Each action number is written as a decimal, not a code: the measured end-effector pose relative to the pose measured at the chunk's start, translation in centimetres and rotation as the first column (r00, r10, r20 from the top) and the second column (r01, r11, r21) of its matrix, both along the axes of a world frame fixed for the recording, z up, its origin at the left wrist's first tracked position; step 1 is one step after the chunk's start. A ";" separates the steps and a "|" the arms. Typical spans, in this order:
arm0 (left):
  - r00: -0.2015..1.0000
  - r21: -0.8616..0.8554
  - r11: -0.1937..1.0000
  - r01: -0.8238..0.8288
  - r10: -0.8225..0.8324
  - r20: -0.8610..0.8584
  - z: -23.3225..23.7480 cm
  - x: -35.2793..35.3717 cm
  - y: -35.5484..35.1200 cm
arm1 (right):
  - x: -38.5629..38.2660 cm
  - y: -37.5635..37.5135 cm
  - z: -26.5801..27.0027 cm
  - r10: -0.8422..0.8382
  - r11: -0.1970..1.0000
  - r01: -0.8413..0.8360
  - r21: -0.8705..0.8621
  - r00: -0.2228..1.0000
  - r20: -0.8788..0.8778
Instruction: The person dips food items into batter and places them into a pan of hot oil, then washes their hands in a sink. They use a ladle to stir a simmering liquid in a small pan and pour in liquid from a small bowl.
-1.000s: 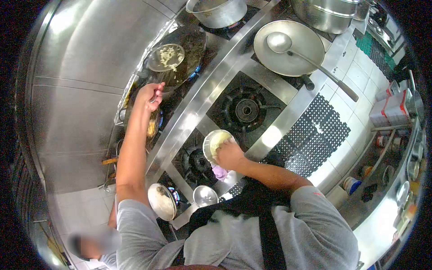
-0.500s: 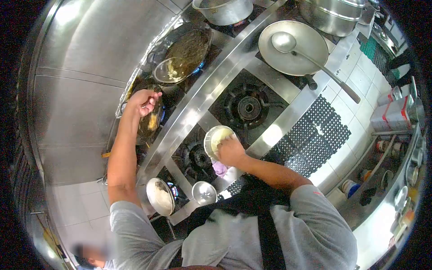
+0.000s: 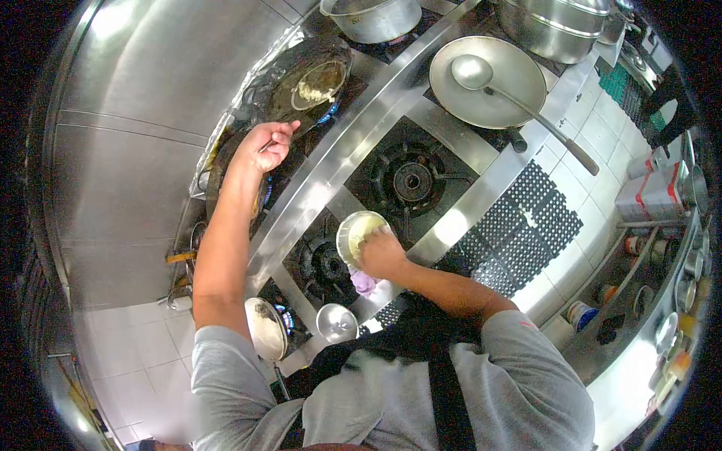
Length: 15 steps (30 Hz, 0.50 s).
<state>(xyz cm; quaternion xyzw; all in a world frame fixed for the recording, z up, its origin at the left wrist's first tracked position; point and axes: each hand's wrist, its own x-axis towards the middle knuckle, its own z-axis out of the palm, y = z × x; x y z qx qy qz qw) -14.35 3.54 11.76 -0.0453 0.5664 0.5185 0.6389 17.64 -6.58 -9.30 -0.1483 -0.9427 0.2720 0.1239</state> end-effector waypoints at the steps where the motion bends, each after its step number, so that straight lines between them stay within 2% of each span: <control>1: 1.000 0.002 1.000 -0.001 0.001 0.002 -0.1 0.2 0.3 | 0.0 0.1 0.1 0.003 1.000 -0.003 0.005 1.000 0.003; 5: 0.996 0.083 0.994 -0.073 0.069 0.052 0.0 0.8 1.0 | -0.1 0.0 -0.1 0.007 1.000 -0.007 -0.004 0.999 0.033; 9: 0.997 0.094 0.993 -0.074 0.077 -0.028 2.1 0.5 0.5 | -0.2 0.0 -0.3 0.015 1.000 -0.015 -0.004 0.999 0.050; 12: 0.968 0.033 0.998 -0.047 0.053 -0.246 5.3 0.3 -0.2 | -0.2 0.1 -0.1 0.010 1.000 -0.010 -0.009 0.999 0.045; 15: 0.926 -0.039 0.999 -0.008 -0.007 -0.377 7.3 -2.1 -1.3 | -0.1 0.1 -0.3 0.014 1.000 -0.014 -0.007 0.999 0.041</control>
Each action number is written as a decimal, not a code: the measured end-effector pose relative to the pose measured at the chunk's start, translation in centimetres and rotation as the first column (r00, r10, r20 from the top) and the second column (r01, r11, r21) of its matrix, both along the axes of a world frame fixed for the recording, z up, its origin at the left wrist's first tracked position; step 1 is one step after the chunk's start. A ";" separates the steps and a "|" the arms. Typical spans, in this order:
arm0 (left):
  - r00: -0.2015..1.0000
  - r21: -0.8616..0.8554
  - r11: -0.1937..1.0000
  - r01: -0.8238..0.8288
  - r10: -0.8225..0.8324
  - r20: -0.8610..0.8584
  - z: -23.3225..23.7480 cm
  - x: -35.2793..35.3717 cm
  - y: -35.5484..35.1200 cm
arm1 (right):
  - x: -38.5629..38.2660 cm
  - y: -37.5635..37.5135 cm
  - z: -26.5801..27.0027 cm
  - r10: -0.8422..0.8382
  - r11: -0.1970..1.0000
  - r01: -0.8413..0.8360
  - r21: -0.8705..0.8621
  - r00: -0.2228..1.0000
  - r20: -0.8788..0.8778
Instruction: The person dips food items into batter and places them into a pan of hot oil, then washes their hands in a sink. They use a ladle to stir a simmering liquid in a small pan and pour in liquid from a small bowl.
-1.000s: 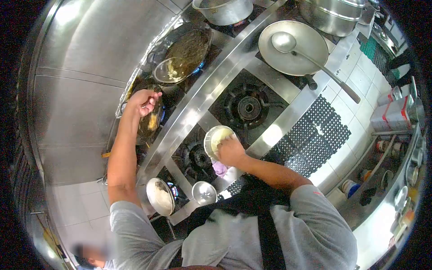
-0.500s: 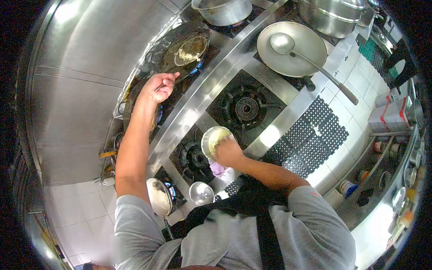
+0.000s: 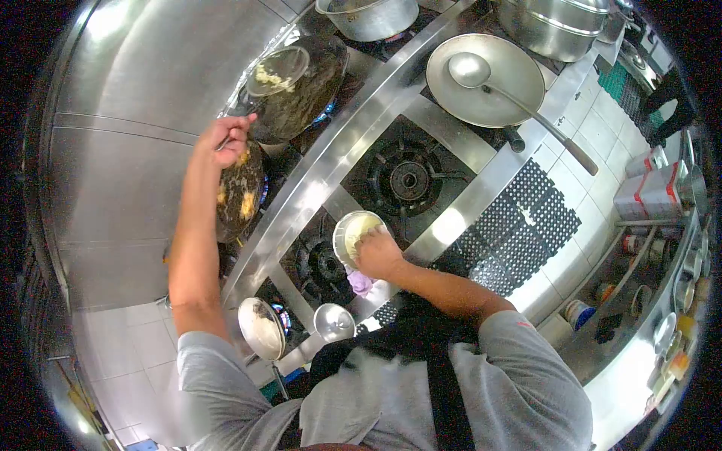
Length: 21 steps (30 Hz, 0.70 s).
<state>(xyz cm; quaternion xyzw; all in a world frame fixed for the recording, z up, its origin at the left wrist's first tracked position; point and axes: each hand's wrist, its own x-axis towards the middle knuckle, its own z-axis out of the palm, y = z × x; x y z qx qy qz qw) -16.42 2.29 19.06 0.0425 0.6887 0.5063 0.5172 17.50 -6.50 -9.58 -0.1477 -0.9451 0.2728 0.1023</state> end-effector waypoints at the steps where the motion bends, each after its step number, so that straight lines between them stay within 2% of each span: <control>1: 0.997 -0.056 0.998 0.026 -0.030 -0.070 0.4 -1.0 -0.3 | -0.1 0.0 -0.1 0.002 1.000 -0.002 0.000 1.000 -0.004; 2: 0.997 -0.057 0.998 0.026 -0.030 -0.073 0.5 -1.8 -0.6 | -0.1 0.0 -0.2 0.002 1.000 -0.002 -0.001 1.000 -0.007; 4: 0.949 -0.187 0.981 -0.046 -0.015 -0.315 0.9 -2.4 -0.8 | -0.1 0.0 -0.3 -0.035 0.999 0.033 -0.027 0.997 -0.076; 6: 0.924 -0.253 0.964 -0.085 -0.018 -0.381 0.0 -2.6 -0.6 | 0.0 0.0 -0.4 -0.033 0.999 0.031 -0.038 0.997 -0.070; 8: 0.844 -0.342 0.932 -0.119 -0.086 -0.530 -1.0 -2.2 -0.2 | -0.2 0.2 -0.3 -0.030 0.999 0.026 -0.045 0.997 -0.070; 10: 0.868 -0.352 0.932 -0.090 -0.099 -0.487 -1.9 -2.3 0.4 | -0.1 0.3 0.1 0.005 1.000 -0.005 -0.022 1.000 -0.001; 12: 0.926 -0.293 0.954 -0.055 -0.061 -0.372 -3.3 -1.3 1.2 | 0.0 0.5 0.3 0.007 0.999 -0.007 -0.033 1.000 -0.005; 14: 0.966 -0.211 0.973 -0.094 0.038 -0.257 -4.5 -0.8 2.1 | -0.2 0.6 0.4 0.010 0.999 -0.011 -0.040 1.000 -0.006; 16: 0.995 -0.140 0.989 -0.056 0.044 -0.093 -4.5 0.3 2.5 | -0.3 0.6 0.4 0.015 0.999 -0.015 -0.040 1.000 0.006; 17: 0.994 -0.133 0.989 -0.063 0.051 -0.092 -4.4 0.9 2.4 | -0.3 0.6 0.5 0.022 0.999 -0.022 -0.033 1.000 0.007; 19: 0.988 -0.032 0.990 -0.134 0.136 0.072 -4.2 1.9 2.1 | -0.3 0.6 0.8 0.021 1.000 -0.021 -0.020 1.000 0.020; 21: 0.982 0.030 0.990 -0.141 0.136 0.128 -3.8 2.8 1.0 | -0.6 0.5 0.6 0.021 1.000 -0.021 -0.001 1.000 0.000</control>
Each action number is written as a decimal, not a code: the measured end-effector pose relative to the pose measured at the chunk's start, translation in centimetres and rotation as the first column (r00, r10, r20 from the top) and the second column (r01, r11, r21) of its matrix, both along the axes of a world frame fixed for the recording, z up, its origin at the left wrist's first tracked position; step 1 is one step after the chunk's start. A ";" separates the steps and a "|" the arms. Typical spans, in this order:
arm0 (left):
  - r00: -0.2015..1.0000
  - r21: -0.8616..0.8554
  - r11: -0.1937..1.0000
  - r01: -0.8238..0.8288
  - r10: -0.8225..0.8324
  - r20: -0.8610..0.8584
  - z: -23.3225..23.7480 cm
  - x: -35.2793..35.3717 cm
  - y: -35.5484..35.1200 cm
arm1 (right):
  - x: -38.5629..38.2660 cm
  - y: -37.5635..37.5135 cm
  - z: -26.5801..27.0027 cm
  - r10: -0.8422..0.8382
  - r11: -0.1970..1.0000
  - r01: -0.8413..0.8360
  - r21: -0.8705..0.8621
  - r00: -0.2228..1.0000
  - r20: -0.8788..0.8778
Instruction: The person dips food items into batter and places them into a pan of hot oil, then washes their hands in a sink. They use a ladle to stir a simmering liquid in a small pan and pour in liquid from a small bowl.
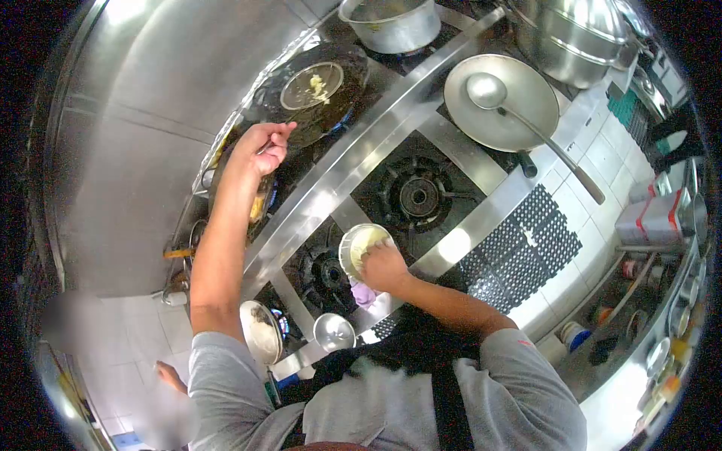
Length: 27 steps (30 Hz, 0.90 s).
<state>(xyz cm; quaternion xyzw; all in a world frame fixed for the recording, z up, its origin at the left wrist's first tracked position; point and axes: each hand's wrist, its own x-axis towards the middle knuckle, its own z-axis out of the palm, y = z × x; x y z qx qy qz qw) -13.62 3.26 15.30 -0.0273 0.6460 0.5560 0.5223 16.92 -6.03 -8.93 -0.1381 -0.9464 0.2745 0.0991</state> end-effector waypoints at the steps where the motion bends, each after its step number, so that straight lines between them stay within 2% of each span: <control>1: 0.999 0.061 0.998 0.002 -0.005 0.048 0.1 0.4 -0.7 | -0.1 -0.1 -0.2 -0.009 1.000 0.010 0.009 1.000 -0.019; 5: 0.982 0.242 0.970 -0.008 -0.038 0.186 0.1 2.4 -4.1 | -0.5 -0.6 -1.0 0.021 0.998 -0.017 0.063 0.997 -0.079; 7: 0.966 0.253 0.966 -0.059 -0.009 0.259 0.3 3.3 -5.8 | -0.7 -0.9 -0.9 -0.011 0.999 0.013 0.034 0.997 -0.072; 8: 0.941 0.286 0.957 -0.056 -0.045 0.336 -0.3 2.8 -6.6 | -0.9 -1.3 -1.7 -0.027 0.995 0.036 0.095 0.995 -0.093; 9: 0.910 0.322 0.945 -0.056 -0.084 0.406 -0.9 2.2 -7.5 | -1.0 -1.3 -1.7 -0.007 0.998 0.012 0.055 0.995 -0.095; 11: 0.843 0.326 0.931 -0.161 -0.043 0.537 -1.1 2.4 -9.2 | -1.2 -1.6 -1.7 0.011 0.990 0.007 0.140 0.992 -0.130; 12: 0.844 0.346 0.922 -0.175 -0.041 0.535 -1.1 2.4 -10.2 | -1.4 -1.7 -1.5 0.058 0.988 -0.038 0.149 0.989 -0.133; 14: 0.859 0.364 0.910 -0.200 -0.016 0.511 -0.7 2.4 -12.4 | -1.6 -1.7 -0.9 0.016 0.999 -0.012 0.045 0.995 -0.097; 15: 0.858 0.372 0.902 -0.221 -0.002 0.513 -0.1 2.1 -14.1 | -1.7 -1.9 -0.8 0.039 0.998 -0.034 0.054 0.995 -0.095; 18: 0.908 0.496 0.840 -0.221 -0.009 0.420 0.7 -0.3 -20.8 | -2.1 -2.1 -0.5 0.009 0.996 0.000 0.091 0.995 -0.096; 22: 0.968 0.489 0.836 -0.249 0.197 0.155 2.6 -4.0 -33.3 | -2.3 -2.7 0.2 0.011 0.995 -0.005 0.097 0.998 -0.060; 24: 0.938 0.362 0.875 -0.320 0.345 -0.004 2.9 -6.6 -39.7 | -2.5 -2.9 0.3 0.019 0.993 -0.010 0.116 0.997 -0.081; 27: 0.854 0.185 0.898 -0.400 0.438 -0.279 0.7 -11.0 -49.0 | -2.7 -3.3 0.2 0.024 0.988 -0.006 0.156 0.994 -0.110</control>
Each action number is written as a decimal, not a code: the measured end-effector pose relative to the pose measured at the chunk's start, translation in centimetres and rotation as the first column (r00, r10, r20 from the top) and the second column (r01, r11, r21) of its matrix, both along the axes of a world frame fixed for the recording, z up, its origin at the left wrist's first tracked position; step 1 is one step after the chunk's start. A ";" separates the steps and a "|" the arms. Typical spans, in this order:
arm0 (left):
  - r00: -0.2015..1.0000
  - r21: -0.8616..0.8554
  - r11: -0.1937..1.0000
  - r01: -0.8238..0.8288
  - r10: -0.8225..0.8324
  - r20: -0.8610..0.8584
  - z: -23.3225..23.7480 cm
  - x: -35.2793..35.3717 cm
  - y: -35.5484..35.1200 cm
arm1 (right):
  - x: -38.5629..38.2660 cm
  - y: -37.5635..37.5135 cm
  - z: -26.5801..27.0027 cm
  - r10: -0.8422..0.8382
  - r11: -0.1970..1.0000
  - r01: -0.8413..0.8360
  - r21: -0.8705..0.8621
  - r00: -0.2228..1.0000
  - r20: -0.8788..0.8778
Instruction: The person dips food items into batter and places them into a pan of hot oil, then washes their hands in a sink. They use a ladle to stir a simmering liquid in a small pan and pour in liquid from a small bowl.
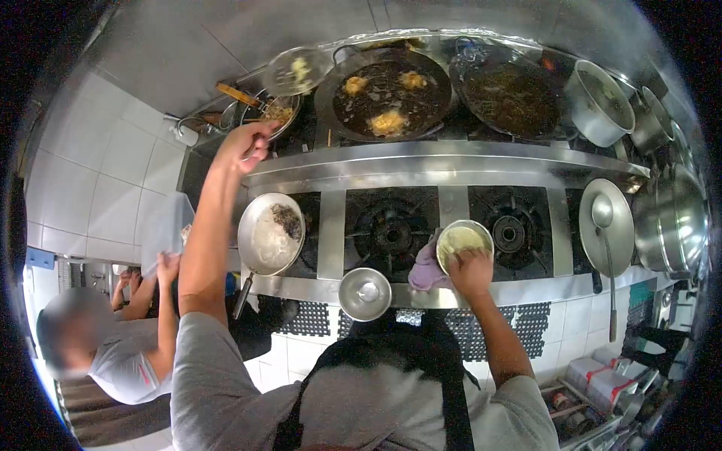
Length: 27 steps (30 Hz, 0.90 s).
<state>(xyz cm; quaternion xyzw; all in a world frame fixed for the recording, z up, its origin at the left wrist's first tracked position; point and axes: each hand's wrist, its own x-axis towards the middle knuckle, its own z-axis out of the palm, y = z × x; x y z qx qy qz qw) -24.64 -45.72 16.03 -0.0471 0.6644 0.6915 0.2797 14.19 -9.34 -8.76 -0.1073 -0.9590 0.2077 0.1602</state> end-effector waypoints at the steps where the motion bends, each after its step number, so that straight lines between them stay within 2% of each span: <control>1: 0.996 -0.161 0.983 -0.084 0.083 -0.010 -0.5 -1.1 -2.5 | -0.1 0.0 -0.2 0.008 1.000 -0.008 0.006 1.000 0.026; 2: 0.996 -0.198 0.977 -0.082 0.087 0.016 -2.3 -3.3 -5.8 | -0.2 0.0 -0.5 0.015 1.000 -0.016 0.012 0.999 0.051; 7: 0.979 -0.103 0.981 -0.165 0.176 0.099 -5.5 -5.6 -12.5 | -0.8 -0.7 -0.2 0.033 0.999 -0.033 -0.002 0.998 0.046; 10: 0.983 -0.083 0.993 -0.081 0.094 0.160 -7.9 -7.5 -15.5 | -1.0 -1.2 -0.2 0.018 0.999 -0.021 0.038 0.998 0.064; 11: 0.964 0.007 0.999 -0.036 0.033 0.263 -9.3 -8.8 -17.5 | -1.1 -1.3 0.2 0.036 0.999 -0.039 0.029 0.996 0.082; 12: 0.928 0.232 0.973 -0.019 -0.069 0.365 -11.0 -10.1 -19.8 | -1.1 -1.4 0.2 0.005 0.999 -0.009 0.041 0.995 0.098; 13: 0.925 0.324 0.946 -0.002 -0.121 0.359 -13.2 -11.4 -21.8 | -1.2 -1.4 0.2 0.028 0.999 -0.032 0.035 0.995 0.097; 16: 0.915 0.546 0.837 -0.047 -0.183 0.360 -16.9 -14.1 -25.8 | -1.5 -1.6 0.5 0.028 0.999 -0.030 0.021 0.994 0.105; 17: 0.932 0.561 0.821 -0.102 -0.118 0.342 -17.9 -15.1 -27.0 | -1.5 -1.6 0.2 0.013 0.998 -0.020 0.056 0.993 0.119; 18: 0.951 0.678 0.726 -0.113 -0.118 0.285 -17.8 -15.2 -27.3 | -1.5 -1.6 -0.2 0.003 0.996 -0.015 0.089 0.991 0.134; 20: 0.946 0.843 0.456 -0.287 -0.006 0.325 -19.2 -18.3 -29.4 | -1.4 -1.5 -0.5 0.003 0.995 -0.017 0.098 0.991 0.137; 21: 0.931 0.805 0.469 -0.364 0.216 0.295 -17.2 -17.5 -27.5 | -1.4 -1.5 -0.6 -0.010 0.995 -0.005 0.097 0.988 0.157; 22: 0.868 0.765 0.465 -0.447 0.433 0.244 -15.0 -16.3 -25.8 | -1.4 -1.6 -0.6 -0.016 0.996 0.000 0.092 0.984 0.179; 23: 0.929 0.805 0.500 -0.318 0.335 0.159 -15.4 -17.5 -26.9 | -1.4 -1.8 -0.5 -0.035 0.995 0.016 0.101 0.983 0.183; 24: 0.926 0.761 0.569 -0.311 0.362 0.108 -14.3 -17.2 -26.4 | -1.6 -2.2 -0.2 -0.028 0.994 0.013 0.106 0.989 0.144; 25: 0.912 0.743 0.582 -0.332 0.398 0.096 -12.1 -15.1 -24.8 | -1.6 -2.0 -0.7 -0.011 0.995 -0.003 0.103 0.991 0.135; 27: 0.959 0.707 0.684 -0.181 0.281 -0.026 -8.6 -12.2 -23.6 | -1.5 -1.9 -1.0 -0.012 0.998 0.000 0.065 0.983 0.182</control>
